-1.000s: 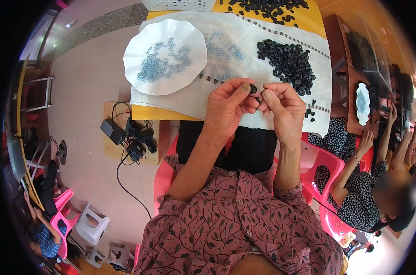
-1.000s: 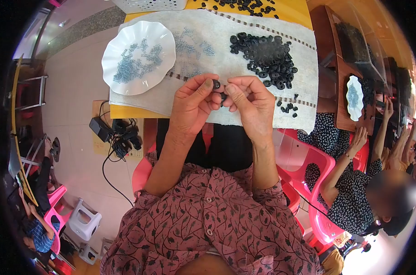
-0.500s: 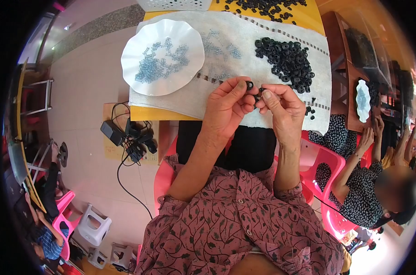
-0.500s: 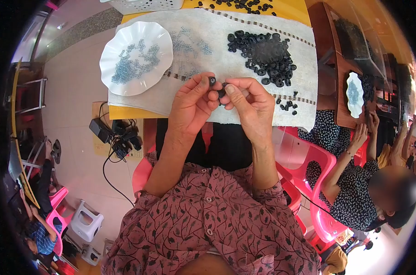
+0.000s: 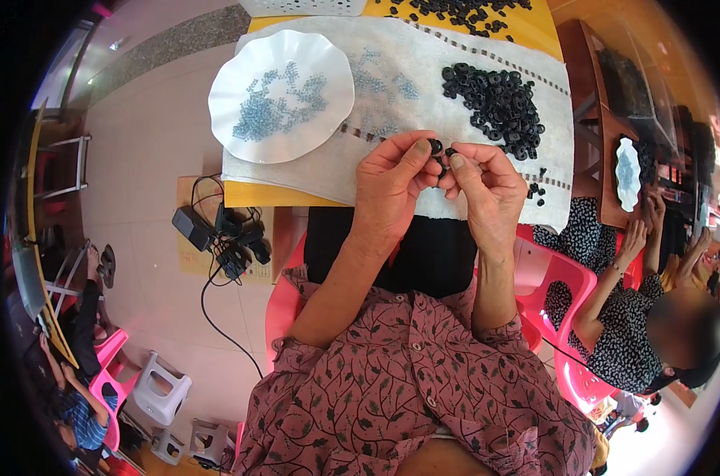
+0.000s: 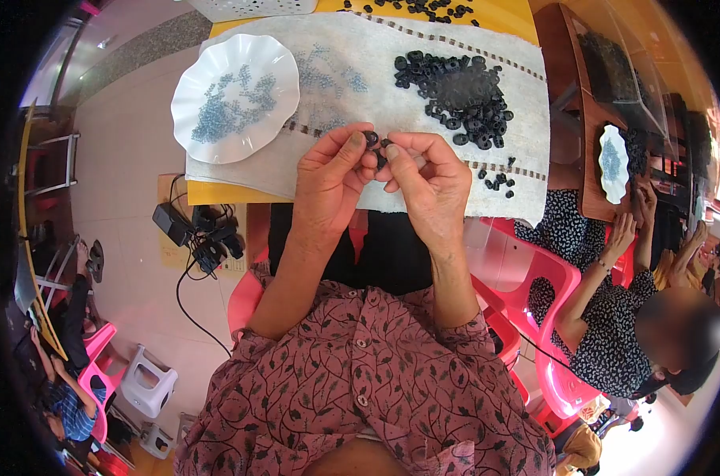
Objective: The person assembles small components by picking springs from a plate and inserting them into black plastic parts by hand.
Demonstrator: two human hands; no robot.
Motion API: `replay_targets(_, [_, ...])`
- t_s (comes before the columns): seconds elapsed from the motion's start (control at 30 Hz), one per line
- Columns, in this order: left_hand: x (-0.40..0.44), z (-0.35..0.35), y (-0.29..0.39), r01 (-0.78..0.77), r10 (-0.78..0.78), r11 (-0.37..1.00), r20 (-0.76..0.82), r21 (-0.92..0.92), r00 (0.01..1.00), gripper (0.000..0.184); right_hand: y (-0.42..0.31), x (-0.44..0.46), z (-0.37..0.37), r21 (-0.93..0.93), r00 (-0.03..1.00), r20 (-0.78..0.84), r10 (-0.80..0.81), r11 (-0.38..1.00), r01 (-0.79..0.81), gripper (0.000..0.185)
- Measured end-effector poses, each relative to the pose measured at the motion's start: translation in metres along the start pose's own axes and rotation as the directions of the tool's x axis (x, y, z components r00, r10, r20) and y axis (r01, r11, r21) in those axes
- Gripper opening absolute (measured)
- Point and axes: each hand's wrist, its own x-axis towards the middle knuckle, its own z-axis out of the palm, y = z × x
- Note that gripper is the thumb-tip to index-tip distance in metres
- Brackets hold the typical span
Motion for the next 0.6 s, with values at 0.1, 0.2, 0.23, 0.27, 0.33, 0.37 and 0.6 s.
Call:
replay_targets(0.1, [0.0,0.0,-0.001,-0.005,0.005,1.0,0.006,0.007,1.0,0.018,0.0,0.0,0.002,0.016,1.0,-0.022,-0.005,1.0,0.006,0.012])
replay_targets(0.2, [0.0,0.0,-0.001,-0.004,0.004,1.0,0.002,0.022,1.0,0.019,-0.001,-0.002,0.006,-0.012,0.999,-0.052,-0.01,1.0,0.009,0.011])
replay_targets(0.23, [0.0,0.0,-0.001,-0.008,0.008,1.0,0.004,0.029,1.0,0.019,-0.001,-0.002,0.007,-0.021,0.998,-0.058,-0.012,1.0,0.011,0.011])
replay_targets(0.27, [0.0,0.001,-0.001,-0.013,0.012,0.999,0.005,0.036,1.0,0.019,0.0,-0.002,0.007,-0.031,0.998,-0.064,-0.015,0.999,0.013,0.01])
replay_targets(0.33, [-0.001,0.0,-0.001,-0.019,0.019,0.999,0.002,0.044,1.0,0.019,0.002,-0.002,0.007,-0.04,0.998,-0.064,-0.021,0.999,0.018,0.01])
replay_targets(0.37, [0.0,0.0,-0.001,-0.025,0.025,0.998,0.001,0.053,1.0,0.019,0.002,-0.002,0.007,-0.049,0.998,-0.065,-0.028,0.998,0.025,0.01])
replay_targets(0.6, [-0.001,0.003,-0.002,-0.047,0.049,0.993,-0.01,0.105,0.999,0.019,0.006,-0.003,0.013,-0.084,0.99,-0.068,-0.126,0.989,0.12,0.008])
